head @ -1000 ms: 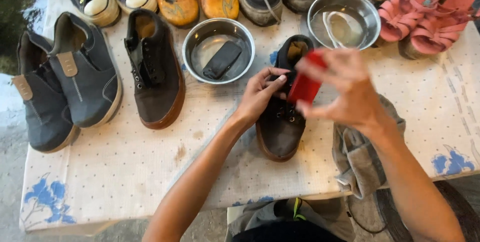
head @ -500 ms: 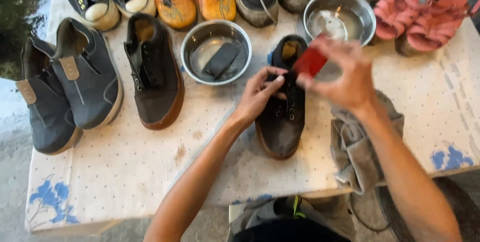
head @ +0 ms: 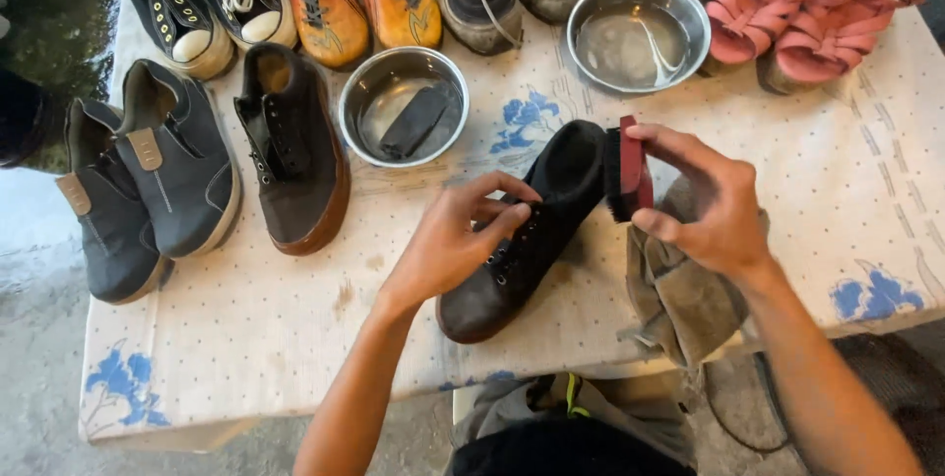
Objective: The person scrubs a black shoe with a cloth, then dips a red brush into a bowl of water and scrubs the shoe with the brush. The person continues to scrub the shoe with the brush and cloth.
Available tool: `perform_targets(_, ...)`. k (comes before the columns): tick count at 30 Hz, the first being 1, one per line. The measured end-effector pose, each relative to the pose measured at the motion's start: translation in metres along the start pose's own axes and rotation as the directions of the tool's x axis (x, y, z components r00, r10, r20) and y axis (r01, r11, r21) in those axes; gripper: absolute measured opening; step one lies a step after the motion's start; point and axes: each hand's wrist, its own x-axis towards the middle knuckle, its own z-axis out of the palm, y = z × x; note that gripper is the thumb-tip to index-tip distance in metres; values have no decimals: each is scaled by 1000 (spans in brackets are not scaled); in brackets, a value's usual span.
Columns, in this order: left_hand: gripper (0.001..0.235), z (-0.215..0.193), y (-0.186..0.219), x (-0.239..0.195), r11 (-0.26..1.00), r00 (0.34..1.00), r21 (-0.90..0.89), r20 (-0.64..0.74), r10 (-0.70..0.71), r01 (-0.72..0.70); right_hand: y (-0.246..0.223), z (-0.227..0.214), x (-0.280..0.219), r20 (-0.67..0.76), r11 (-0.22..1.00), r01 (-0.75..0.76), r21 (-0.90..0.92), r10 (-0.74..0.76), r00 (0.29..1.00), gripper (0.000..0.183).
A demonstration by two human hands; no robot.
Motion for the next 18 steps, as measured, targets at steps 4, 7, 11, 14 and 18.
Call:
perform_targets(4, 18, 11, -2, 3, 998, 997, 67, 81, -5, 0, -6, 7, -11, -51, 976, -179, 126, 187, 981, 77)
perform_targets(7, 33, 22, 1, 13, 995, 986, 96, 161, -33, 17, 12, 3, -15, -84, 949, -220, 226, 244, 966, 70)
perform_targets(11, 84, 44, 20, 18, 986, 953, 71, 253, -164, 151, 16, 2, -20, -117, 919, -207, 335, 258, 959, 64)
perform_targets(14, 76, 45, 1, 27, 979, 968, -144, 228, -110, 145, 9, 4, -26, -173, 956, -109, 274, 161, 972, 79)
perform_targets(18, 83, 60, -50, 37, 764, 939, -588, 337, -68, 266, 8, 14, -44, -244, 978, 47, -205, -98, 965, 77)
